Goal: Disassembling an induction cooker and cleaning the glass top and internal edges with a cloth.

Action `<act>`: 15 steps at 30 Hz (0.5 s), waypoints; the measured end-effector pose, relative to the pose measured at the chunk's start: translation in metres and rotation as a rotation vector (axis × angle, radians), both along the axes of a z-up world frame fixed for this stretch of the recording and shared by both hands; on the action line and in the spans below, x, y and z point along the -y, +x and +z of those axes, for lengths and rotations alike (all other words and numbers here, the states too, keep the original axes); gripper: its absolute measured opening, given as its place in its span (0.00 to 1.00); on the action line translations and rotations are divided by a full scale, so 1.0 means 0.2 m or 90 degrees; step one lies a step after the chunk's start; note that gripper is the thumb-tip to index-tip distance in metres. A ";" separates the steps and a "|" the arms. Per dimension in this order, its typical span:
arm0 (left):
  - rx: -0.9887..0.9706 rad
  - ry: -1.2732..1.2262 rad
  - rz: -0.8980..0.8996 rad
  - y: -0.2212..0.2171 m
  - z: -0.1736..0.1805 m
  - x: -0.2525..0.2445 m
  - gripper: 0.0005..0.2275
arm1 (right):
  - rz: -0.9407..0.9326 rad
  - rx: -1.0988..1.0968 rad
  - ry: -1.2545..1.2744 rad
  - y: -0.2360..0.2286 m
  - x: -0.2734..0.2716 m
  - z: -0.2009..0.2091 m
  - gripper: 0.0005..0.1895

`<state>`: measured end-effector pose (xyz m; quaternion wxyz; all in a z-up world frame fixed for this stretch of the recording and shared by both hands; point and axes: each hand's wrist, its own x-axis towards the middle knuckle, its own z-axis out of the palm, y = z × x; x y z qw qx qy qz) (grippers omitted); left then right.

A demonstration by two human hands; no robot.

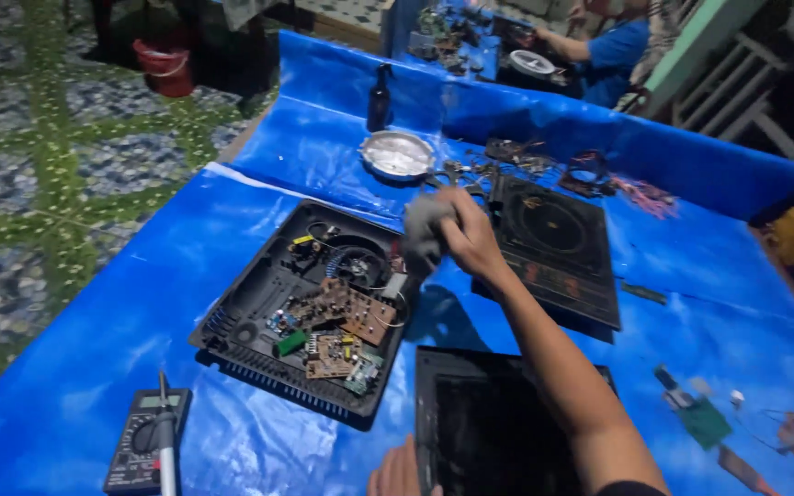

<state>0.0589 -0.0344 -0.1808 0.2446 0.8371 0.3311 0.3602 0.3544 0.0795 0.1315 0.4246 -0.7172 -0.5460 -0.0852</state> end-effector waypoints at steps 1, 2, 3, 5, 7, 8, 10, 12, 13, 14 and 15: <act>0.004 -0.002 -0.004 -0.01 0.05 -0.03 0.36 | -0.004 0.004 -0.002 0.01 0.14 -0.07 0.15; -0.043 -0.050 -0.069 -0.02 0.10 -0.06 0.33 | -0.024 -0.032 -0.094 0.03 0.29 -0.13 0.08; -0.093 -0.098 -0.131 -0.05 0.15 -0.09 0.38 | -0.042 -0.071 -0.187 0.03 0.42 -0.20 0.06; -0.097 -0.101 -0.132 -0.02 0.24 -0.13 0.35 | -0.053 -0.062 -0.226 -0.07 0.60 -0.38 0.06; -0.098 -0.102 -0.138 0.02 0.38 -0.18 0.32 | -0.070 -0.052 -0.263 -0.12 0.73 -0.59 0.12; -0.130 -0.070 -0.141 0.04 0.47 -0.19 0.29 | -0.060 0.009 -0.327 -0.13 0.76 -0.72 0.21; -0.161 -0.040 -0.147 0.10 0.57 -0.21 0.26 | -0.053 0.067 -0.395 -0.18 0.80 -0.82 0.31; -0.164 -0.023 -0.114 0.18 0.57 -0.23 0.26 | -0.054 -0.011 -0.243 -0.28 0.78 -0.74 0.10; -0.167 -0.023 -0.117 0.19 0.55 -0.26 0.26 | -0.056 -0.015 -0.243 -0.29 0.78 -0.75 0.10; -0.176 -0.132 -0.141 0.20 0.53 -0.29 0.24 | -0.067 -0.027 -0.232 -0.31 0.78 -0.74 0.09; -0.179 -0.229 -0.168 0.24 0.55 -0.36 0.22 | -0.083 -0.032 -0.210 -0.29 0.75 -0.71 0.08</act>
